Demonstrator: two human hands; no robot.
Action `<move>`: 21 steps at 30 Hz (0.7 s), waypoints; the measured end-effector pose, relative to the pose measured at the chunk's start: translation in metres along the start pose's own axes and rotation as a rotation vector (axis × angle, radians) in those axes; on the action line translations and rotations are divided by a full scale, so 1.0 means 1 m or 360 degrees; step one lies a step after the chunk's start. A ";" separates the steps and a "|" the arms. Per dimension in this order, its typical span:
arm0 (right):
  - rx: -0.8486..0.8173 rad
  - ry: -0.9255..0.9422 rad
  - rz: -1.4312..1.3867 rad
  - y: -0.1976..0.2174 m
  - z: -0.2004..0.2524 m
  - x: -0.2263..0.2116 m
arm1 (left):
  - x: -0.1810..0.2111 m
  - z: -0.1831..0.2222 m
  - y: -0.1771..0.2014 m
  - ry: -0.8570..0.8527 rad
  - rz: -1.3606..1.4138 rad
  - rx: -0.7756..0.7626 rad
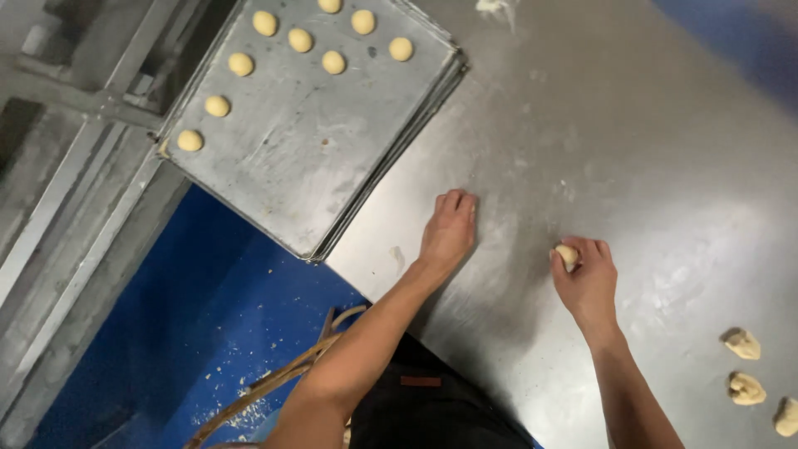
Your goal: Rolling dough into balls and placing them on baking trays in a bakery.
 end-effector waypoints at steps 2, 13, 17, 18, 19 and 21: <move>-0.0008 0.0196 -0.0011 -0.014 -0.018 -0.030 | -0.001 -0.002 0.015 0.0086 0.0236 -0.0080; -0.0312 0.0978 -0.0331 -0.204 -0.168 -0.221 | -0.112 0.003 0.154 0.0431 0.0350 0.0221; -0.0384 0.1061 -0.0028 -0.250 -0.199 -0.231 | -0.162 -0.014 0.191 0.0612 0.0330 0.0263; -0.0393 0.1069 -0.0033 -0.249 -0.194 -0.238 | -0.173 -0.025 0.196 0.0621 0.0325 0.0271; -0.0379 0.1087 0.0067 -0.246 -0.190 -0.244 | -0.182 -0.036 0.200 0.0549 0.0247 0.0350; -0.0355 0.1116 0.0174 -0.234 -0.182 -0.254 | -0.199 -0.066 0.206 0.0468 0.0174 0.0439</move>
Point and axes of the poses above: each hand's wrist, its own z-axis away from the middle knuckle, its own y-axis out of the back of the hand, x = y × z, the point moved 1 cm from there along -z, towards the middle knuckle, and after that the axes turned 13 degrees about -z, right-handed, at the moved point
